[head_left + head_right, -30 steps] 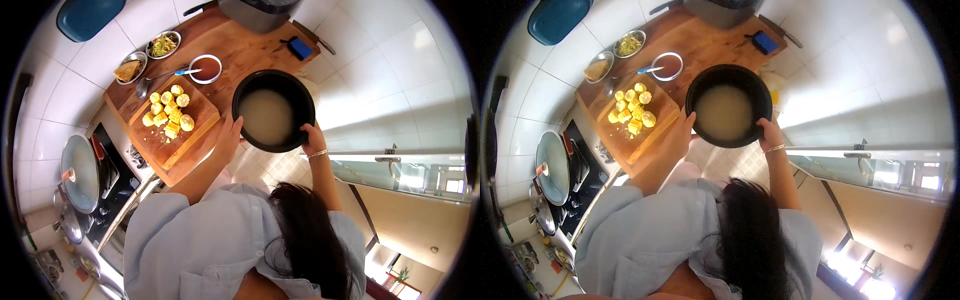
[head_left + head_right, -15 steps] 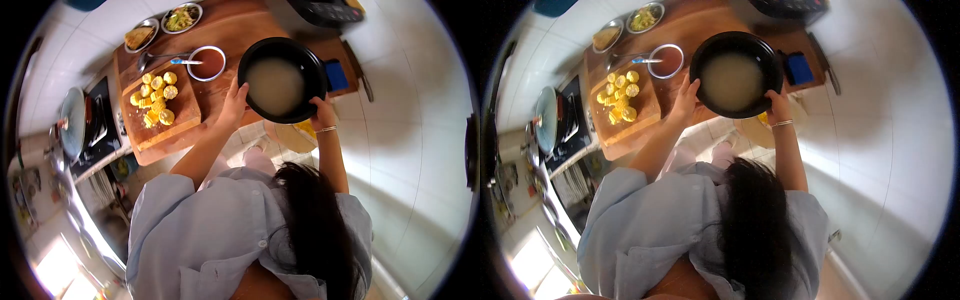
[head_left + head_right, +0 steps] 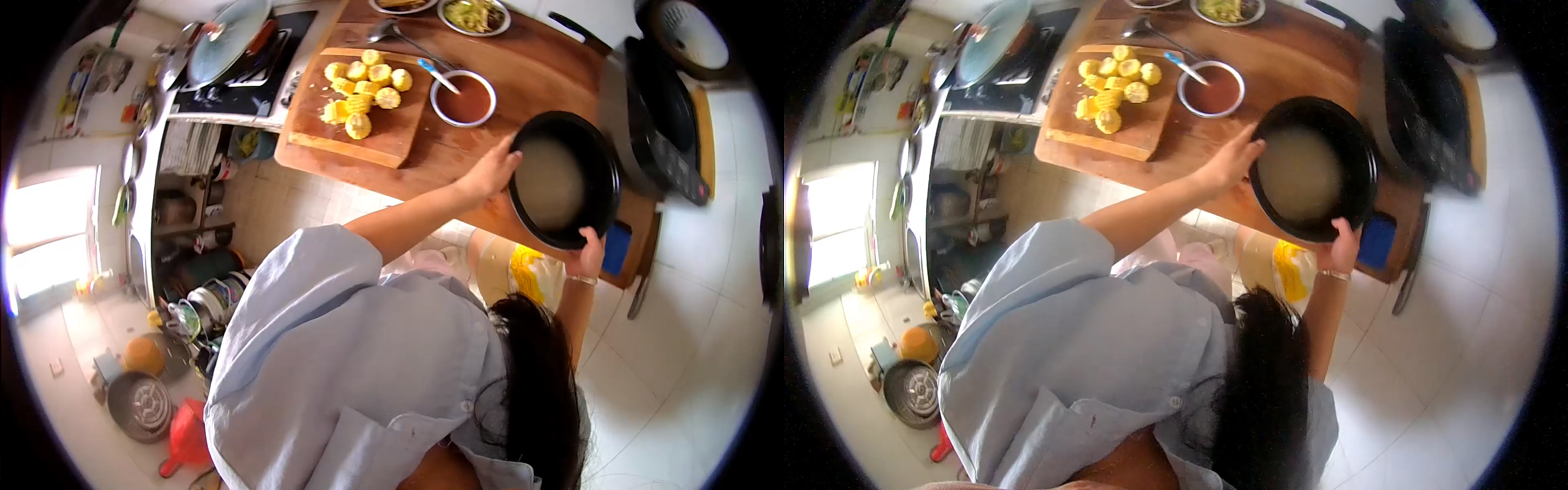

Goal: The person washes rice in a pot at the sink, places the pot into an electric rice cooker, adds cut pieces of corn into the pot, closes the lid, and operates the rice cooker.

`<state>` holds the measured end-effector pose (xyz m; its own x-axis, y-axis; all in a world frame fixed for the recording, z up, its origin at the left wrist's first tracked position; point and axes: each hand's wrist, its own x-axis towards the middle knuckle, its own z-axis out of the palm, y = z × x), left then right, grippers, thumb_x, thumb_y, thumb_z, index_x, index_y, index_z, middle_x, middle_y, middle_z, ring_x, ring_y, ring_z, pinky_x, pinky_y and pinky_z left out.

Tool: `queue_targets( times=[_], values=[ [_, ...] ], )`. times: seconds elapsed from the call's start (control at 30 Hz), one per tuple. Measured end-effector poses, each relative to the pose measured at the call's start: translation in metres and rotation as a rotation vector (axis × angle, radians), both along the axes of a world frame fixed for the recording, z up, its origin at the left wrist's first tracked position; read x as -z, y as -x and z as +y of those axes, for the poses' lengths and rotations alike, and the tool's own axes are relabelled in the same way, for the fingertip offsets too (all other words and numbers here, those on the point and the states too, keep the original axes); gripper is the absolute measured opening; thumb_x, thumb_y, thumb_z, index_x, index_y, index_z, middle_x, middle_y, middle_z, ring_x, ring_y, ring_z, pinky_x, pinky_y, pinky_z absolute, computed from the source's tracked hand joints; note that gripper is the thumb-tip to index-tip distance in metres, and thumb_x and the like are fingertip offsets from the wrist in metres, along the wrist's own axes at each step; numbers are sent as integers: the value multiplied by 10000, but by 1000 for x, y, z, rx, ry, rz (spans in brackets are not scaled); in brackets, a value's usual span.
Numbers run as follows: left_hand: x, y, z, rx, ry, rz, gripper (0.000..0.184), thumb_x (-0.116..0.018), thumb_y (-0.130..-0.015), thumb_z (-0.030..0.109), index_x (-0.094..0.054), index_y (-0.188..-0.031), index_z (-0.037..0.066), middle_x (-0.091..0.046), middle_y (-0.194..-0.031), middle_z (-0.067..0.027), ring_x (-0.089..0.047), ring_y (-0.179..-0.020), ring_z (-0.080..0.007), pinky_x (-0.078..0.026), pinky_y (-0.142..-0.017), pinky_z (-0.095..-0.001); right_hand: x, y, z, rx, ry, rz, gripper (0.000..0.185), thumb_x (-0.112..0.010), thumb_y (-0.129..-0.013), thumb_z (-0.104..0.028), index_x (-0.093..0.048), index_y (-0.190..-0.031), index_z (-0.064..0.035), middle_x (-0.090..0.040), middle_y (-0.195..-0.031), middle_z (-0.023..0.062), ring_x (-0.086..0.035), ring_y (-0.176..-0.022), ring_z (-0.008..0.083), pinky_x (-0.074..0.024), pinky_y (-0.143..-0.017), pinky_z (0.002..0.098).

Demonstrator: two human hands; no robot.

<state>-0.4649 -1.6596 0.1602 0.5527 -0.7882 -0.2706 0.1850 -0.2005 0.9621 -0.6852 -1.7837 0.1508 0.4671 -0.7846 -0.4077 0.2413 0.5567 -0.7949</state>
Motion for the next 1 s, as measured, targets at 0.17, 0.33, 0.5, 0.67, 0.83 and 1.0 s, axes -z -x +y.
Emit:
queue_targets(
  times=[0.17, 0.33, 0.5, 0.67, 0.83, 1.0],
  values=[
    [-28, 1, 2, 115, -238, 252, 651, -398, -959, 416, -128, -1472, 121, -210, -1512, -132, -366, -1306, -297, -427, -949, -453, 27, 6, -9, 47, 98, 55, 482, -573, -750, -47, -517, -1229, -31, -606, -1154, 69, -578, -1049, 226, -475, -907, 342],
    [-12, 9, -10, 24, 92, 213, 484, -444, -964, 212, -305, -1415, 103, -387, -1396, -102, -391, -1267, -229, -414, -973, -370, 7, -1, 0, 103, 43, -57, 562, -549, -818, -31, -406, -1359, -82, -516, -1298, 50, -509, -1149, 202, -405, -985, 318],
    [-2, -2, -24, -32, 175, -160, 592, -480, -833, -81, -304, -1393, 1, -443, -1335, -129, -424, -1237, -211, -298, -1051, -294, 3, 7, 4, 72, 14, -48, 488, -514, -887, -70, -405, -1361, -94, -504, -1307, 47, -478, -1190, 190, -371, -1015, 311],
    [-10, -4, -37, -10, 166, -144, 650, -385, -688, -153, -386, -1322, -10, -503, -1239, -140, -484, -1168, -212, -340, -1020, -289, 66, 91, -24, 97, 1080, 593, 476, -527, -879, -92, -438, -1346, -117, -490, -1323, 52, -426, -1254, 220, -322, -1058, 382],
    [-24, -11, -50, 81, 41, -237, 643, -393, -682, -148, -412, -1310, -11, -541, -1202, -129, -514, -1137, -206, -369, -997, -282, 82, 136, -40, -81, 1372, 1342, 470, -578, -819, -102, -516, -1284, -139, -475, -1346, 69, -386, -1278, 272, -306, -1062, 420],
    [-25, -21, -67, 263, 77, -253, 630, -404, -687, -137, -434, -1304, -10, -563, -1196, -110, -517, -1143, -184, -384, -987, -276, 82, 139, -62, 36, 1325, 1279, 260, -612, -823, -216, -656, -1051, -99, -582, -1182, 69, -515, -1085, 297, -398, -951, 411]
  ],
)
